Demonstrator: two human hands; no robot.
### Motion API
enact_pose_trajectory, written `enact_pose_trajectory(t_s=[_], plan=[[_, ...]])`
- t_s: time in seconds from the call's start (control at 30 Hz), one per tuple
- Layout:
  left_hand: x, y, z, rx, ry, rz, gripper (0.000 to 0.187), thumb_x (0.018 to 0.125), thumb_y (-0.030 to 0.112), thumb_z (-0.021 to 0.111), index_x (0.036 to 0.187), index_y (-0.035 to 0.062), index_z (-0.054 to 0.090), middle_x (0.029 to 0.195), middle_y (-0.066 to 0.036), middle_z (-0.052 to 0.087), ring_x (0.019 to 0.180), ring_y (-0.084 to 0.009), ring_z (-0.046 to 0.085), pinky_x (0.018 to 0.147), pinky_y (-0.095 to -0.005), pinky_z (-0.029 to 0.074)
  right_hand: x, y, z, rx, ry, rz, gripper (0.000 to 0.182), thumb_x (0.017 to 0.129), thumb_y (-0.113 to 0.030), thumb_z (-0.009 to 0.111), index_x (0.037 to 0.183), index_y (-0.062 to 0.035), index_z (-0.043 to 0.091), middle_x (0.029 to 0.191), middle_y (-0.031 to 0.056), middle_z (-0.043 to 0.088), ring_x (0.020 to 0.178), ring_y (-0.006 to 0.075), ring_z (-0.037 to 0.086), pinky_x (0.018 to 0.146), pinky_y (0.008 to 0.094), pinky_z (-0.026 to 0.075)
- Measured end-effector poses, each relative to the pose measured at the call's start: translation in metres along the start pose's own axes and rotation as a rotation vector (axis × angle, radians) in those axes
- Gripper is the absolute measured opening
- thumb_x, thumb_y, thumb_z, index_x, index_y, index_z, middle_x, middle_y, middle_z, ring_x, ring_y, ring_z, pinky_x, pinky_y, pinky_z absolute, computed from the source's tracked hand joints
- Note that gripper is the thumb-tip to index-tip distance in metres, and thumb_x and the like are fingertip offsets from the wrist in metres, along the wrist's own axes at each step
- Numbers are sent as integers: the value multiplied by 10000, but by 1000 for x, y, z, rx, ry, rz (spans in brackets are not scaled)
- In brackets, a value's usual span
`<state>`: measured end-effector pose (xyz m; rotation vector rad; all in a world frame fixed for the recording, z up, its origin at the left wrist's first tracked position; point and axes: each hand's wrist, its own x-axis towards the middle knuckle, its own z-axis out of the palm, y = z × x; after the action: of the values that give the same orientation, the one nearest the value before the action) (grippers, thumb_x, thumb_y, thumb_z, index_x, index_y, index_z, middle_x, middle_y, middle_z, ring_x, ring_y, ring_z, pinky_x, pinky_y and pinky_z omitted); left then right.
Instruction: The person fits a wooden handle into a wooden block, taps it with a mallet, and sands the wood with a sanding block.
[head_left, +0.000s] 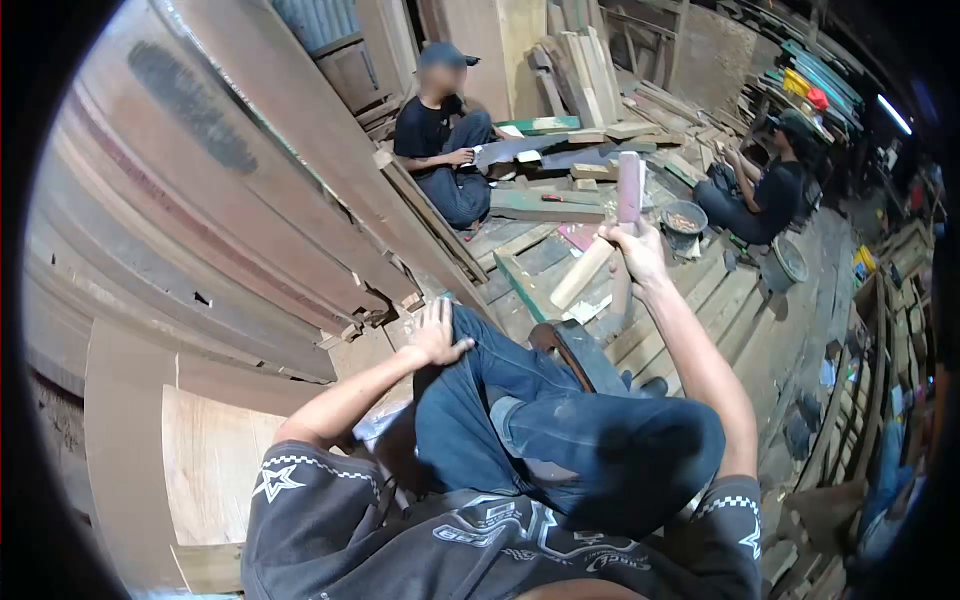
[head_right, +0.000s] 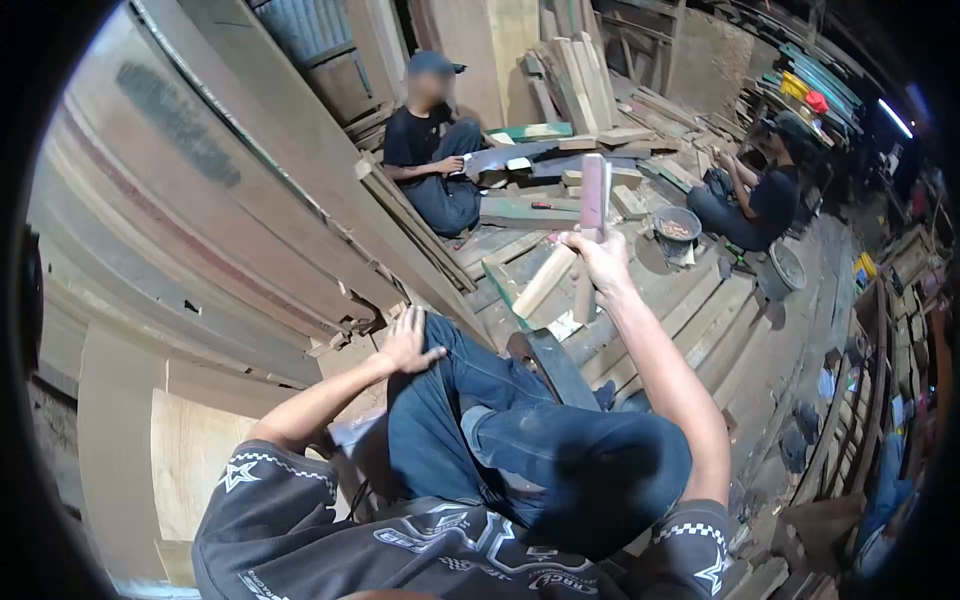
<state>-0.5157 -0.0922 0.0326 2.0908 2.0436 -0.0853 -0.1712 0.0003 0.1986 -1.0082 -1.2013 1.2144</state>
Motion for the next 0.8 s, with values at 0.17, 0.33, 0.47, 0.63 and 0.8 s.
enact_pose_trajectory(t_s=[0.17, 0.33, 0.47, 0.63, 0.8], plan=[[39, -28, 3, -173, -20, -80, 1074, 794, 672, 572, 1373, -169, 237, 1328, -367, 412, 1265, -441, 425, 1073, -432, 352, 0, 6, -2, 62, -22, 43, 368, 761, -85, 720, 1063, 11, 534, 811, 90, 665, 648, 165, 651, 430, 289, 503], [49, -18, 16, 19, 57, -81, 936, 801, 616, 610, 1276, -156, 374, 1257, -358, 479, 1112, -462, 545, 946, -462, 459, 7, 14, -8, 44, 6, -22, 390, 718, -79, 746, 1066, 5, 592, 838, 64, 612, 711, 146, 624, 562, 283, 528], [22, 12, -12, 55, -32, -79, 994, 788, 549, 660, 1354, -167, 266, 1352, -341, 386, 1235, -434, 444, 1024, -437, 406, -6, -1, -8, 44, 12, 30, 543, 720, -73, 736, 1191, 80, 513, 822, 112, 653, 629, 151, 635, 447, 279, 484], [15, 13, -10, 163, -61, -8, 1068, 772, 574, 664, 1395, -165, 210, 1406, -322, 349, 1284, -416, 404, 1060, -425, 377, 4, 12, -11, 61, 7, 16, 555, 730, -64, 712, 1205, 86, 466, 769, 113, 659, 581, 155, 632, 407, 279, 475], [30, 23, -27, 167, -209, -87, 1159, 717, 691, 651, 1398, -150, 237, 1412, -314, 355, 1284, -405, 428, 1048, -421, 397, -3, 1, -11, 18, 18, 36, 573, 742, -65, 711, 1224, 93, 447, 782, 127, 666, 580, 169, 640, 412, 291, 479]])
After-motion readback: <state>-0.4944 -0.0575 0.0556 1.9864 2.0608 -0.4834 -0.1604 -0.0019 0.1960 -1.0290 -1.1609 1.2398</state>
